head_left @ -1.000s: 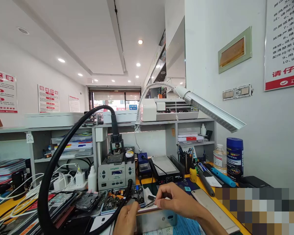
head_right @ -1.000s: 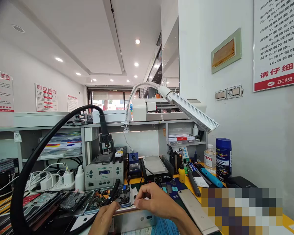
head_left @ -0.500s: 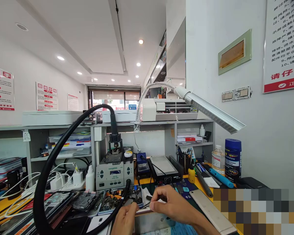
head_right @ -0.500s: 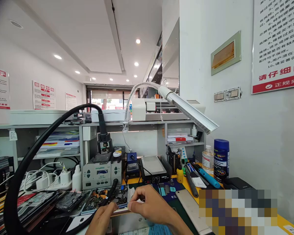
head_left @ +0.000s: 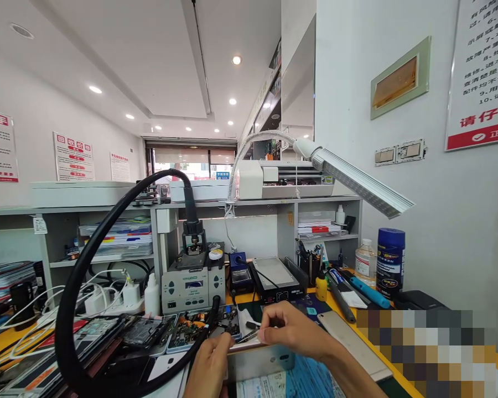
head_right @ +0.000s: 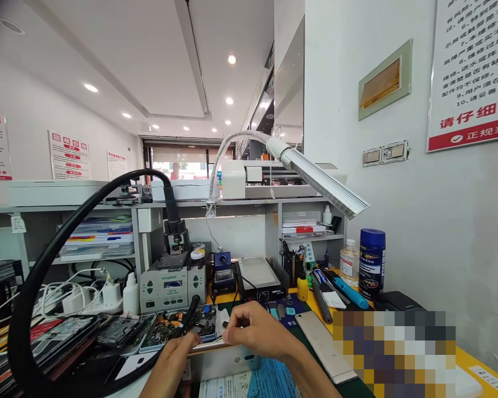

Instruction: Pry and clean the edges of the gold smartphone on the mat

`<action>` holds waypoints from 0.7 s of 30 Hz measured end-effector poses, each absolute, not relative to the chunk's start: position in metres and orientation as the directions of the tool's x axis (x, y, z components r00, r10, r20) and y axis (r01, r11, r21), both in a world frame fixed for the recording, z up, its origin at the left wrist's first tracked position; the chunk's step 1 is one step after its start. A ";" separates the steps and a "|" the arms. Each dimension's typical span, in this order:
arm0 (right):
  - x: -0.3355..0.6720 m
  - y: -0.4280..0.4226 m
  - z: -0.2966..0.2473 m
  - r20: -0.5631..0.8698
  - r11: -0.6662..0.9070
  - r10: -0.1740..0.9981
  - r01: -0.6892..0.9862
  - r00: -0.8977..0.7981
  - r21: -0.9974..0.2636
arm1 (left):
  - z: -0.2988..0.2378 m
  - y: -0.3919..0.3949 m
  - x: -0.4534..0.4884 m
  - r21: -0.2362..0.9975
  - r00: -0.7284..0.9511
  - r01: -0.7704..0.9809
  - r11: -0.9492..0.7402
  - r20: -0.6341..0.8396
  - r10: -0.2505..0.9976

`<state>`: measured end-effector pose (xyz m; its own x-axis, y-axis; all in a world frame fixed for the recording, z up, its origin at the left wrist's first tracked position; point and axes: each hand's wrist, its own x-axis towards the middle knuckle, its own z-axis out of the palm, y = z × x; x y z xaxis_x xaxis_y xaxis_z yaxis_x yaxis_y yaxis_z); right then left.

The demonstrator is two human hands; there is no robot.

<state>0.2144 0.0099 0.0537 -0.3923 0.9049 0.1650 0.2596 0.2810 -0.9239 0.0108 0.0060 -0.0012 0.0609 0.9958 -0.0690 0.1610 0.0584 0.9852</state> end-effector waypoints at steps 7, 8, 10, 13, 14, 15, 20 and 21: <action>0.221 0.012 0.055 0.155 0.278 0.892 0.246 -0.424 -0.929 | -0.005 0.008 0.011 0.986 0.060 0.155 0.068 -0.078 0.995; 0.222 0.012 0.056 0.155 0.281 0.890 0.246 -0.429 -0.928 | -0.005 0.008 0.011 0.986 0.065 0.155 0.068 -0.078 0.995; 0.226 0.012 0.057 0.152 0.283 0.887 0.252 -0.437 -0.926 | -0.005 0.008 0.012 0.986 0.073 0.154 0.066 -0.078 0.994; 0.230 0.012 0.059 0.138 0.277 0.887 0.270 -0.440 -0.922 | -0.003 0.007 0.011 0.986 0.077 0.151 0.068 -0.080 0.994; 0.232 0.012 0.060 0.133 0.275 0.888 0.275 -0.441 -0.921 | -0.003 0.007 0.011 0.986 0.075 0.152 0.072 -0.085 0.994; 0.234 0.013 0.061 0.127 0.272 0.887 0.280 -0.444 -0.921 | -0.003 0.007 0.011 0.985 0.071 0.153 0.080 -0.091 0.993; 0.245 0.016 0.064 0.086 0.248 0.882 0.301 -0.463 -0.921 | -0.002 0.006 0.009 0.981 0.038 0.168 0.099 -0.107 0.994; 0.248 0.017 0.064 0.079 0.243 0.881 0.302 -0.466 -0.922 | -0.001 0.006 0.009 0.980 0.029 0.167 0.106 -0.112 0.993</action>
<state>0.2477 0.0168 0.0637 -0.4659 0.8813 0.0792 0.3022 0.2426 -0.9219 0.0091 0.0058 -0.0013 0.0293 0.9933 -0.1121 0.1671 0.1057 0.9803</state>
